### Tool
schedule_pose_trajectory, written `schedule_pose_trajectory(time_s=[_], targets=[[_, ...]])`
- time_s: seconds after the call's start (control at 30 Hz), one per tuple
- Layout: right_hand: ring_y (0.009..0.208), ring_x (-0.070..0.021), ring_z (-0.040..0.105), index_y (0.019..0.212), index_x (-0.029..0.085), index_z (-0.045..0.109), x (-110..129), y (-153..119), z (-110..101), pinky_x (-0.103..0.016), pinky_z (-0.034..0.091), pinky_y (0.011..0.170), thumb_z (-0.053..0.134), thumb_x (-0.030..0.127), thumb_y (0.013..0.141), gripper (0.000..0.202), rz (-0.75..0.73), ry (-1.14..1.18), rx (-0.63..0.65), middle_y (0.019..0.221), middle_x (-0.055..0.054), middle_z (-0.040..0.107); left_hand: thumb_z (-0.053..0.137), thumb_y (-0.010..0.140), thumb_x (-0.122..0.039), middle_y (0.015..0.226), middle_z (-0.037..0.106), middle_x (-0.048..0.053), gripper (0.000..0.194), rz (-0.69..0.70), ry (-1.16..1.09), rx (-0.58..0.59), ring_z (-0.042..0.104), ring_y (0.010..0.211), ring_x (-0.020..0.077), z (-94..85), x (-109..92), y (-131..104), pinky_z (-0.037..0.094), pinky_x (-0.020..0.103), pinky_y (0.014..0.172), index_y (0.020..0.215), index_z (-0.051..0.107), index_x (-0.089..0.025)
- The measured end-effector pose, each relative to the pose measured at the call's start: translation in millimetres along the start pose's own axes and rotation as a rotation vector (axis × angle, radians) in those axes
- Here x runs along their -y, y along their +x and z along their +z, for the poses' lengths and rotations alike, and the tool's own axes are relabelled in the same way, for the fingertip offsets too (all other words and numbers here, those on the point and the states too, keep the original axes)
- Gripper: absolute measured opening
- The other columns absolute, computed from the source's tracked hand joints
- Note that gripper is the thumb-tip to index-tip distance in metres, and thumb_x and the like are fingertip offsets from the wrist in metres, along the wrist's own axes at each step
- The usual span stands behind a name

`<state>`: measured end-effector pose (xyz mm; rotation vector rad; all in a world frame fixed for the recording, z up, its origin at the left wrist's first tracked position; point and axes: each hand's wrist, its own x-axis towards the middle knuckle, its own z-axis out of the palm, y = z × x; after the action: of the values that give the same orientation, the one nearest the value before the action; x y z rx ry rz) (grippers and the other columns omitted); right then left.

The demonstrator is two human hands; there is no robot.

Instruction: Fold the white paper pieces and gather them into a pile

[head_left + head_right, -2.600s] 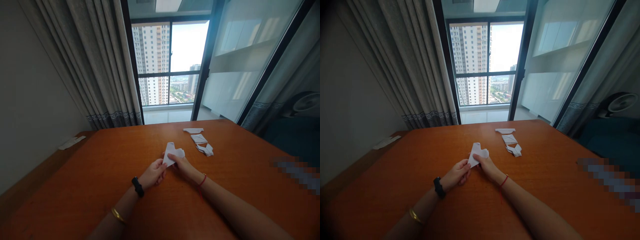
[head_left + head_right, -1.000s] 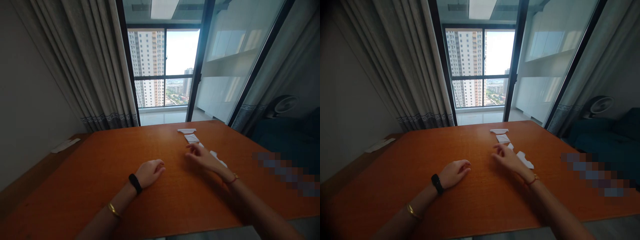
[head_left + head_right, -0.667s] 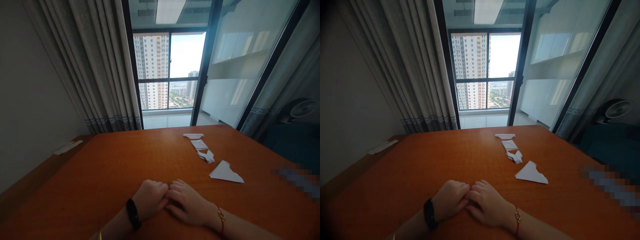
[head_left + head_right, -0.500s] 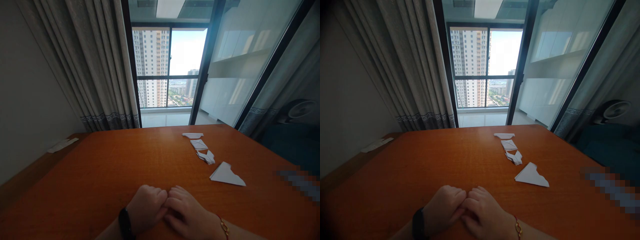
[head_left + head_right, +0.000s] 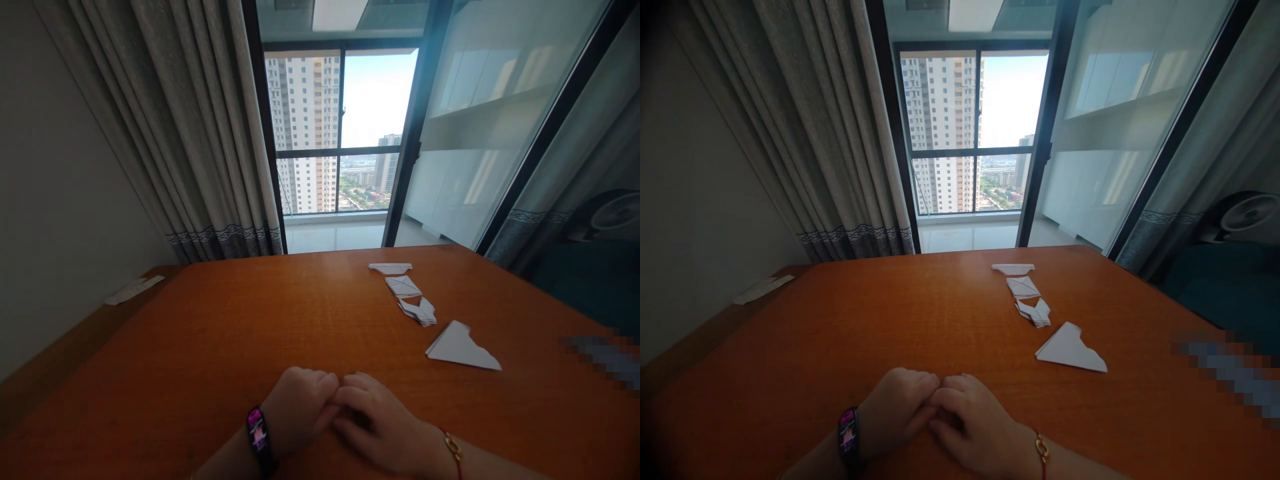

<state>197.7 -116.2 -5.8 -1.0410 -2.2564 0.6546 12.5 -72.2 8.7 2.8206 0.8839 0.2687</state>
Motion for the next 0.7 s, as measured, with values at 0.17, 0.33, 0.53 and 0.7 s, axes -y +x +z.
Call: schedule_pose_trajectory(time_s=[0.17, 0.33, 0.53, 0.7], targets=[[0.078, -0.0137, 0.053, 0.091, 0.021, 0.060, -1.8, 1.6, 1.1, -0.026, 0.039, 0.074, 0.058, 0.016, 0.079, 0.013, 0.010, 0.012, 0.006, 0.084, 0.000, 0.061, 0.052, 0.087, -0.028, 0.078, 0.064, 0.000, 0.012, -0.028, -0.016, 0.007, 0.059, 0.067, 0.0164, 0.9, 1.1, -0.1, 0.039, 0.024, 0.059, 0.078, 0.049, -0.020], [0.079, -0.0145, 0.053, 0.091, 0.021, 0.061, -0.3, 2.6, -0.9, -0.026, 0.040, 0.075, 0.057, 0.015, 0.080, 0.014, 0.025, 0.025, 0.005, 0.084, -0.001, 0.061, 0.051, 0.088, -0.029, 0.078, 0.065, 0.000, 0.013, -0.035, -0.035, 0.018, 0.059, 0.068, 0.0162, 0.2, 0.8, 0.5, 0.040, 0.024, 0.060, 0.079, 0.050, -0.020], [0.079, -0.0143, 0.053, 0.091, 0.021, 0.061, 0.2, 4.8, -1.1, -0.026, 0.040, 0.076, 0.058, 0.015, 0.080, 0.013, 0.033, 0.033, 0.013, 0.084, 0.000, 0.061, 0.051, 0.088, -0.029, 0.079, 0.065, 0.000, 0.013, -0.049, -0.045, 0.021, 0.060, 0.069, 0.0163, -0.9, 0.9, 1.0, 0.040, 0.024, 0.061, 0.078, 0.050, -0.020], [0.079, -0.0136, 0.053, 0.091, 0.021, 0.061, -1.9, 5.4, -0.4, -0.025, 0.039, 0.076, 0.058, 0.014, 0.079, 0.014, 0.041, 0.033, 0.021, 0.084, 0.000, 0.061, 0.049, 0.089, -0.030, 0.079, 0.065, 0.000, 0.015, -0.053, -0.051, 0.027, 0.060, 0.069, 0.0162, -1.2, 1.3, 1.0, 0.040, 0.024, 0.061, 0.079, 0.051, -0.020]])
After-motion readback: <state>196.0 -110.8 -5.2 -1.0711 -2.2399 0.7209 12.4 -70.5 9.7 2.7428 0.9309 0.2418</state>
